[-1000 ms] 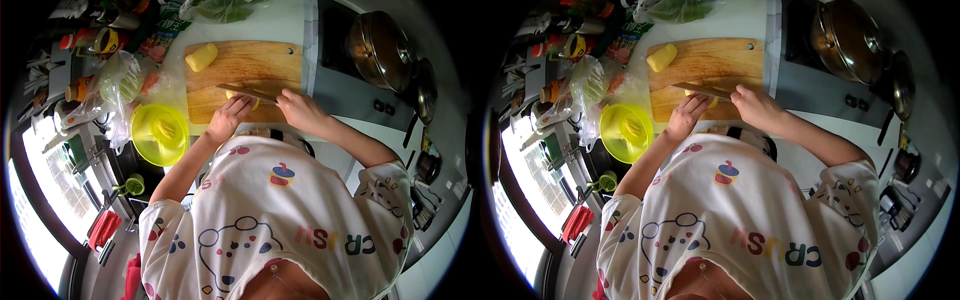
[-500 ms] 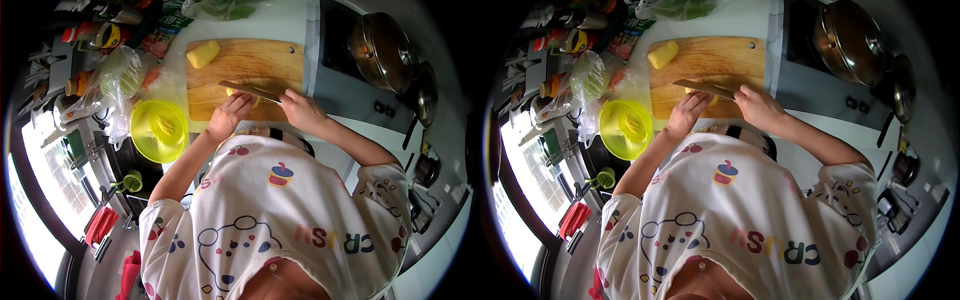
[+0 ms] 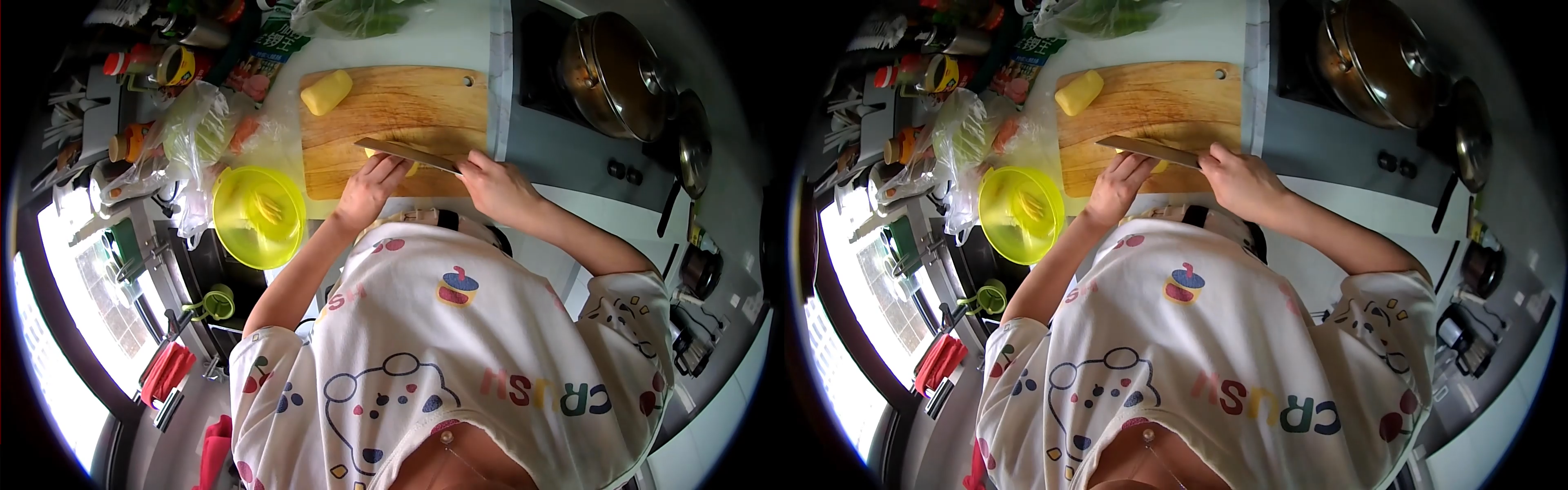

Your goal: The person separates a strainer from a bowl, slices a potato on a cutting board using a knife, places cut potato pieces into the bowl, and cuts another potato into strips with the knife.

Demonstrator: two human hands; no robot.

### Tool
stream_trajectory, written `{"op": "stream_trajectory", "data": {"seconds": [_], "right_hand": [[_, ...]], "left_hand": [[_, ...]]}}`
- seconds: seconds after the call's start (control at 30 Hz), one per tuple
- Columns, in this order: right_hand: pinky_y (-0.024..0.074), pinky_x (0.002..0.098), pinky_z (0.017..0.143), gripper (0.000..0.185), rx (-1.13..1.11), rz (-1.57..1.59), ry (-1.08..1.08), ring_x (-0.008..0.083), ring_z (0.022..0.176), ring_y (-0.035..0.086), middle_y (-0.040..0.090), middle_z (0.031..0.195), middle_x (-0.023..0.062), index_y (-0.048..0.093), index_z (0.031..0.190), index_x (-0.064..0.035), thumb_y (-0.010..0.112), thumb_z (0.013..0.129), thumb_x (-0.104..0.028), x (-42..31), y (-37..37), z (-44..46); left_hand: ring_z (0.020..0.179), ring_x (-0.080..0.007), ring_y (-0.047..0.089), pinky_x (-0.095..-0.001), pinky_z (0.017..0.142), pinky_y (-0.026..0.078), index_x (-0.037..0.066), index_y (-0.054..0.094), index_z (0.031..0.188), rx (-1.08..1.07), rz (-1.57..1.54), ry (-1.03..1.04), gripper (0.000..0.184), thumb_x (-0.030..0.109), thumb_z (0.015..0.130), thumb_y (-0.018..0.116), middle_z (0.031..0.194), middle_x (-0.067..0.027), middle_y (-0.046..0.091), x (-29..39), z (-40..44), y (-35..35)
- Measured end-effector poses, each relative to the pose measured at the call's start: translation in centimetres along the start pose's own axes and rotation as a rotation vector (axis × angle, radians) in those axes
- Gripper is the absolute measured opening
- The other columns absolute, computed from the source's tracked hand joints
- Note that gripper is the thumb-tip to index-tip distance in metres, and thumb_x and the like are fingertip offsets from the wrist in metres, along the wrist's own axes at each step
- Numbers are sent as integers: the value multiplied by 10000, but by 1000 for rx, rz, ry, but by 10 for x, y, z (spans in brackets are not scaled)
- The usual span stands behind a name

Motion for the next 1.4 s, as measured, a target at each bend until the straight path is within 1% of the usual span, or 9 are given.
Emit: {"op": "stream_trajectory", "data": {"seconds": [0.47,0.57,0.67,0.77,0.97,1.07,1.17,1.27,1.4], "right_hand": [[515,436,579,122,-33,-16,9,341,633,616,529,844,136,563,881,-6,580,946,-108,-1,-4,-3],[558,452,635,117,-123,-10,48,370,695,657,561,910,175,588,898,31,524,921,-64,-2,-4,1],[558,457,642,120,-131,-4,62,377,700,658,564,915,179,589,892,34,520,918,-61,-4,-5,3],[522,450,585,151,-55,-12,15,371,647,630,545,862,163,565,868,16,566,953,-108,2,2,4],[523,460,605,181,-94,19,61,392,681,633,556,853,182,566,841,29,573,955,-111,0,3,16],[520,463,617,195,-60,63,41,402,708,632,557,849,186,565,829,38,580,953,-111,3,8,23],[536,483,674,168,-107,81,45,420,764,641,577,910,214,587,861,45,527,952,-83,11,21,32],[529,484,669,178,-103,96,66,423,758,635,575,904,215,581,849,44,550,955,-96,23,34,34],[520,486,658,189,-43,107,42,424,745,627,571,893,206,569,836,37,565,956,-108,23,36,31]], "left_hand": [[1200,-290,556,-367,979,507,22,590,1294,-11,-1,10,496,28,798,569,1237,-117,598,-1,-1,1],[1197,-287,558,-364,981,507,25,588,1296,-7,-3,9,500,32,797,572,1239,-112,598,-2,-1,1],[1189,-280,561,-359,978,509,26,585,1298,3,-1,15,501,34,797,572,1238,-105,601,-2,-1,1],[1175,-270,568,-349,976,510,29,582,1301,7,7,22,502,32,799,570,1242,-95,598,-3,-1,2],[1155,-259,577,-339,982,508,36,580,1300,10,-8,24,503,35,797,579,1252,-88,586,-1,1,-3],[1158,-252,577,-340,984,509,38,576,1303,26,-12,42,505,37,798,582,1245,-88,587,-1,1,-4],[1162,-245,577,-338,995,503,40,574,1304,14,-11,43,505,40,800,581,1244,-85,587,-1,2,-5],[1110,-277,595,-360,973,513,62,599,1287,16,-55,13,480,9,810,577,1250,-88,602,-2,0,-4],[1150,-236,581,-329,998,499,57,591,1286,22,31,34,489,56,798,575,1234,-70,592,-1,-1,-3]]}}
Point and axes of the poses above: each hand's wrist, its own z-axis towards the middle knuckle, its own y-axis out of the palm, x = y × z, the point moved 7 cm from there along z, towards the middle knuckle
